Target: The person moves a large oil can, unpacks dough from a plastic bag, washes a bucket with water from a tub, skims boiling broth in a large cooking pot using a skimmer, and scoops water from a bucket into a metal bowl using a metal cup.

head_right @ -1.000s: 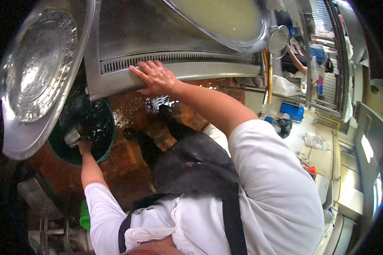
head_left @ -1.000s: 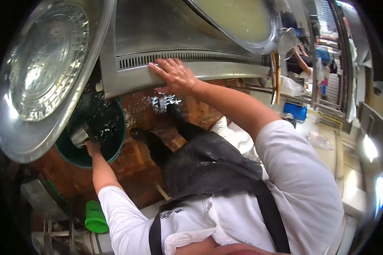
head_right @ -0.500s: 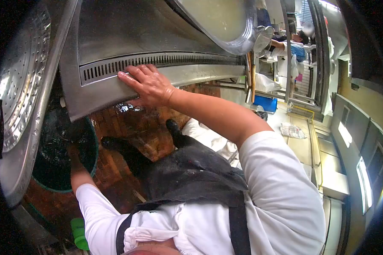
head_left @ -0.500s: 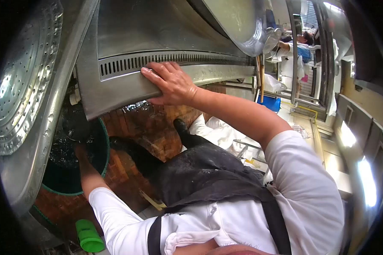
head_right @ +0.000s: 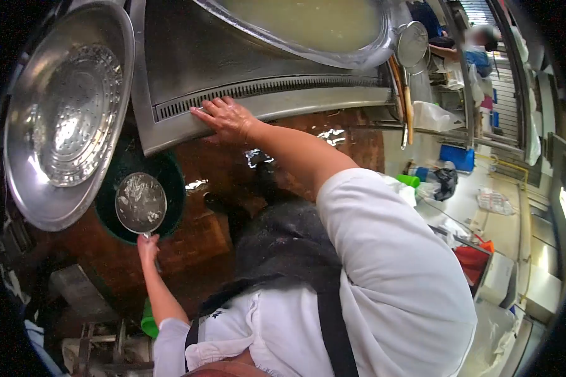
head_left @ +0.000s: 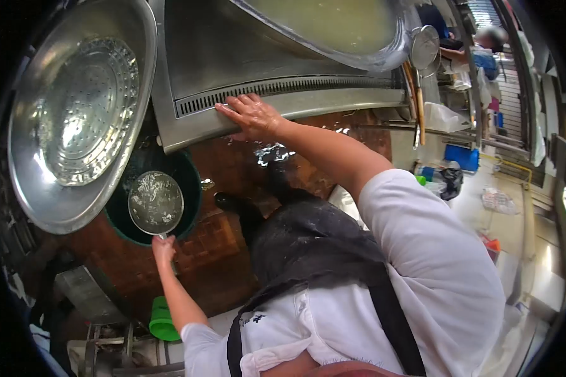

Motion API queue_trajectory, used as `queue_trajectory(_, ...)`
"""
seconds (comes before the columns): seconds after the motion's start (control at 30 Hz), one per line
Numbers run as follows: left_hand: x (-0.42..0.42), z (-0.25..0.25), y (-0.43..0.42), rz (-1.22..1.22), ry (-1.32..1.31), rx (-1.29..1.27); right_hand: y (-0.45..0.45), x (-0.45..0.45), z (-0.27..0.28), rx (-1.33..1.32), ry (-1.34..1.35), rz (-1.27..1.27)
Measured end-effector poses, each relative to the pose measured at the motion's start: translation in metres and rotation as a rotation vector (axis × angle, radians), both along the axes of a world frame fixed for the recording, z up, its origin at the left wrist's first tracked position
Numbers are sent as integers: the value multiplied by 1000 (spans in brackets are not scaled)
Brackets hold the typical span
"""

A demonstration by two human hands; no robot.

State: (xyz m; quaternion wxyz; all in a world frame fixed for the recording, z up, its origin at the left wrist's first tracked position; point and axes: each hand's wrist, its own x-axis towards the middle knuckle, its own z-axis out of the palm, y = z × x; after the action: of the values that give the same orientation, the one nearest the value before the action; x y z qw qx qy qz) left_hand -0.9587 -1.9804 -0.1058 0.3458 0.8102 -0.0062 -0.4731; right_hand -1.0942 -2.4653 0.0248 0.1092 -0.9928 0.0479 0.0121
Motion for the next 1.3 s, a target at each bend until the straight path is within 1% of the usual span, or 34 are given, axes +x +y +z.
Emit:
queue_trajectory(0.07, -23, 40, 4, 8, -48, -45, 0, -2, 2, 15, 23, -11)
queue_trajectory(0.17, -61, 109, -9, 137, -61, -95, -3, -6, -1, 14, -2, -3)
queue_trajectory(0.2, -71, 131, -14, 145, -71, -93, -3, -8, -2, 10, -19, 0)
queue_trajectory(0.3, -98, 185, -35, 190, -78, -178, -5, -13, 6, 136, 60, -7)
queue_trajectory(0.4, -118, 251, -79, 206, -74, -218, -2, -21, -8, 145, -83, -75)
queue_trajectory(0.43, -122, 273, -95, 178, -92, -234, -1, -31, 5, 242, -111, -113)
queue_trajectory(0.47, -125, 295, -114, 146, -107, -248, 0, -44, 16, 275, -165, -127)
queue_trajectory(0.53, -126, 322, -147, 62, -162, -279, -5, -76, 39, 338, -279, -149)
queue_trajectory(0.6, -125, 350, -185, 9, -175, -300, -15, -120, 56, 424, -276, -186)
queue_trajectory(0.67, -122, 380, -230, -48, -220, -285, -30, -165, 62, 436, -289, -231)
queue_trajectory(0.77, -116, 412, -296, -160, -342, -250, -53, -228, 57, 459, -285, -348)
queue_trajectory(0.8, -114, 422, -319, -202, -367, -228, -65, -247, 49, 488, -268, -394)
queue_trajectory(0.87, -113, 438, -365, -293, -496, -160, -85, -290, 24, 568, -206, -514)
queue_trajectory(0.93, -118, 450, -410, -315, -497, -207, -100, -336, -5, 596, -260, -725)
queue_trajectory(0.97, -117, 450, -431, -335, -480, -184, -110, -358, -6, 705, -167, -890)
queue_trajectory(1.0, -111, 450, -451, -345, -476, -171, -125, -382, -38, 636, -187, -932)
queue_trajectory(1.03, -100, 446, -470, -385, -474, -150, -140, -400, -60, 668, -137, -1103)
queue_trajectory(1.07, -95, 442, -485, -420, -471, -121, -156, -418, -85, 640, -133, -1256)
queue_trajectory(1.1, -101, 443, -501, -415, -455, -147, -170, -435, -88, 646, -56, -1406)
queue_trajectory(1.13, -102, 442, -518, -432, -464, -113, -183, -448, -99, 618, -50, -1482)
queue_trajectory(1.17, -98, 440, -528, -447, -471, -79, -194, -456, -108, 667, 40, -1554)
queue_trajectory(1.2, -97, 437, -542, -460, -478, -43, -208, -464, -131, 667, 86, -1595)
queue_trajectory(1.27, -107, 436, -565, -536, -511, 15, -232, -478, -190, 609, 164, -1440)
queue_trajectory(1.3, -111, 435, -576, -564, -537, 42, -240, -477, -208, 539, 227, -1361)
